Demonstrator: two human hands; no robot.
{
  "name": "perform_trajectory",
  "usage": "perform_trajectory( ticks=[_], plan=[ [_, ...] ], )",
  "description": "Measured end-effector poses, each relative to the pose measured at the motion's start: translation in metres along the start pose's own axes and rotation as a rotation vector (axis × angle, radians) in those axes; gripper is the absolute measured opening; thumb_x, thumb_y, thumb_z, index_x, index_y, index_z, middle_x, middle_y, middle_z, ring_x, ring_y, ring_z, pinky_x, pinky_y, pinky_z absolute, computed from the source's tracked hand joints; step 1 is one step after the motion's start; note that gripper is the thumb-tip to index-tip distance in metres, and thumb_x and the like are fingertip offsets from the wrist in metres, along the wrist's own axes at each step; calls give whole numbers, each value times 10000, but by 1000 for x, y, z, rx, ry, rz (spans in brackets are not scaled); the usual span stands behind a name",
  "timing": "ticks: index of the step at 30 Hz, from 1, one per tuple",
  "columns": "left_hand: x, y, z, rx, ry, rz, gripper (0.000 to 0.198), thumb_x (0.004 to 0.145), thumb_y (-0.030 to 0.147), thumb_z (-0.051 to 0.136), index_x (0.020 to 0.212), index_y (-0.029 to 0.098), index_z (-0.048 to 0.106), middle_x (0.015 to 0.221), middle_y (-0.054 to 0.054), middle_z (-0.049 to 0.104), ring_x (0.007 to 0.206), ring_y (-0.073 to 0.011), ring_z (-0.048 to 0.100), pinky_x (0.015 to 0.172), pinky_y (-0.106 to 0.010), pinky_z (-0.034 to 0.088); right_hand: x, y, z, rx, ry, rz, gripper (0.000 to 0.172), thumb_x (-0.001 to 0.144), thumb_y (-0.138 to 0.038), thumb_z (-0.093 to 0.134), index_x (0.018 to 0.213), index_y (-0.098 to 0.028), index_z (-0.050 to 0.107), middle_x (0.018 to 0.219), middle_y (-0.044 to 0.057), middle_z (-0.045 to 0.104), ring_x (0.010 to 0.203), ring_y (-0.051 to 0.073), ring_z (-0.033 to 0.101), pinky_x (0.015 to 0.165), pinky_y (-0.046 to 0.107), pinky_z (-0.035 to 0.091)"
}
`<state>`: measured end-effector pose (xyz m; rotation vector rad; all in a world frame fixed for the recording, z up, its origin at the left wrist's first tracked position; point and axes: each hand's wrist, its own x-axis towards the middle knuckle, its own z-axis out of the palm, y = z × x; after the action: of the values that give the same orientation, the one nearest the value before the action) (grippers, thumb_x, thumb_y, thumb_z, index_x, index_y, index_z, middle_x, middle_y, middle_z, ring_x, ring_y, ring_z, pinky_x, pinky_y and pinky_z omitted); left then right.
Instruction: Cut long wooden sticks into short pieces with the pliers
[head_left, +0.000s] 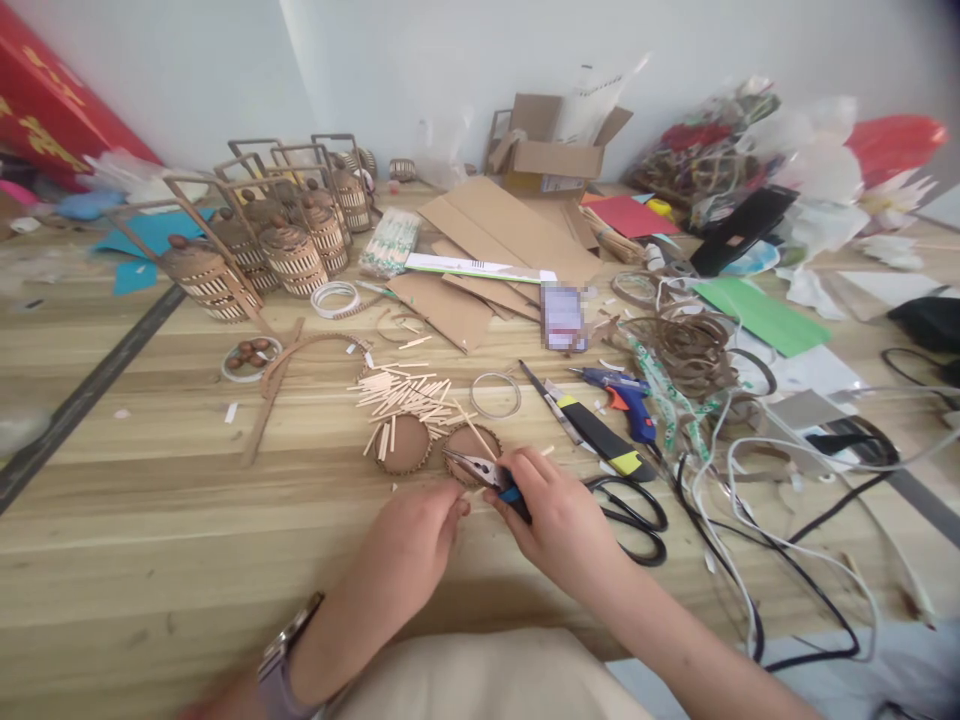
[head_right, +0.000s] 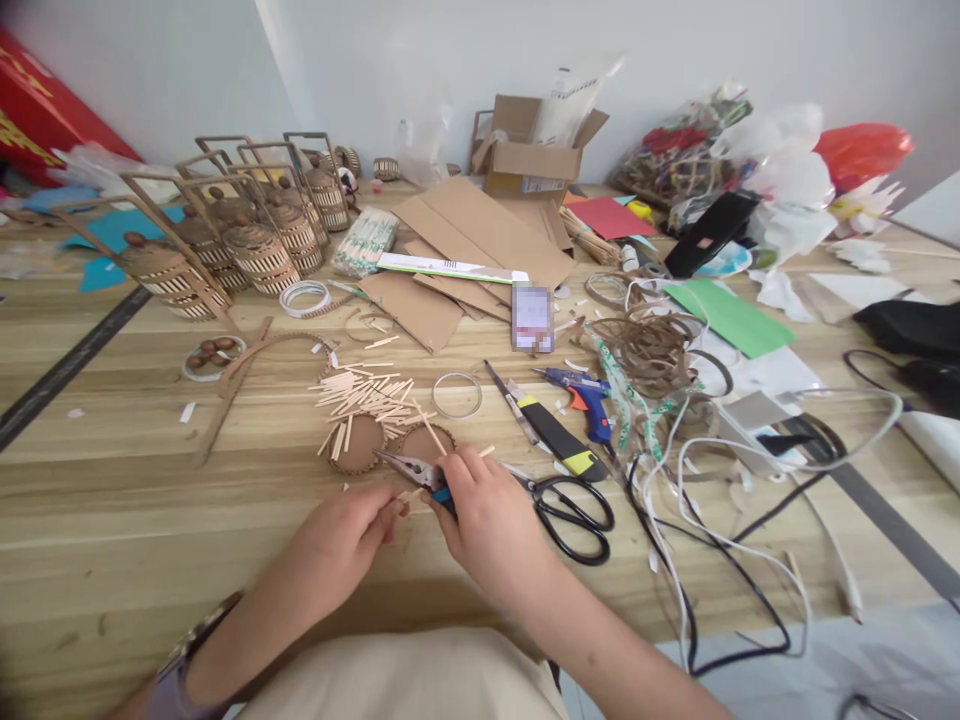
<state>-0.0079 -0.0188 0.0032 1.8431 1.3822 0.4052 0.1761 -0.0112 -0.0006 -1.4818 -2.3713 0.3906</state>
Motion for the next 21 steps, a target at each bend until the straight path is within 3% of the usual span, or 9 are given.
perform_trajectory(
  ticks=[3, 5, 11, 16, 19, 21],
  plan=[
    [1, -2, 4, 101, 10, 1, 253, 882, 105, 375, 893, 194, 612, 933, -142, 706, 864, -296, 647, 762, -369, 405, 0, -2, 6, -76, 1, 54, 74, 927, -220, 463, 939, -190, 530, 885, 87, 620, 740, 243, 601, 627, 320, 430],
    [2, -2, 6, 152, 0, -29, 278, 861, 74, 365, 899, 179, 620, 919, -166, 710, 860, -316, 656, 754, -387, 419, -1, -4, 7, -103, 7, 77, 67, 924, -222, 468, 914, -190, 526, 876, 86, 621, 730, 239, 599, 618, 310, 408],
    [4, 4, 9, 259, -13, -63, 291, 898, 95, 368, 926, 167, 648, 859, -171, 728, 783, -315, 692, 670, -360, 445, 1, -10, 12, -209, -2, 131, 22, 890, -211, 533, 887, -190, 526, 850, 75, 629, 720, 232, 606, 605, 299, 368],
    [3, 7, 11, 426, -14, -178, 309, 944, 120, 328, 924, 163, 634, 839, -161, 733, 754, -288, 705, 618, -326, 437, 11, -11, 16, -255, 16, 216, 71, 830, -146, 569, 869, -189, 528, 849, 77, 632, 718, 240, 615, 593, 298, 355],
    [3, -2, 3, 254, 57, -162, 285, 966, 204, 337, 827, 186, 585, 780, -121, 720, 719, -249, 692, 636, -314, 441, 15, -2, 6, -108, 0, 209, 51, 858, -153, 546, 886, -188, 522, 875, 79, 632, 719, 229, 611, 592, 287, 368],
    [4, -10, -4, -49, 22, -166, 325, 981, 322, 324, 753, 205, 524, 686, -64, 687, 637, -204, 667, 619, -293, 452, 15, 5, -5, 49, -54, 140, 39, 884, -167, 523, 864, -199, 515, 842, 60, 630, 730, 213, 606, 607, 273, 385]
  ],
)
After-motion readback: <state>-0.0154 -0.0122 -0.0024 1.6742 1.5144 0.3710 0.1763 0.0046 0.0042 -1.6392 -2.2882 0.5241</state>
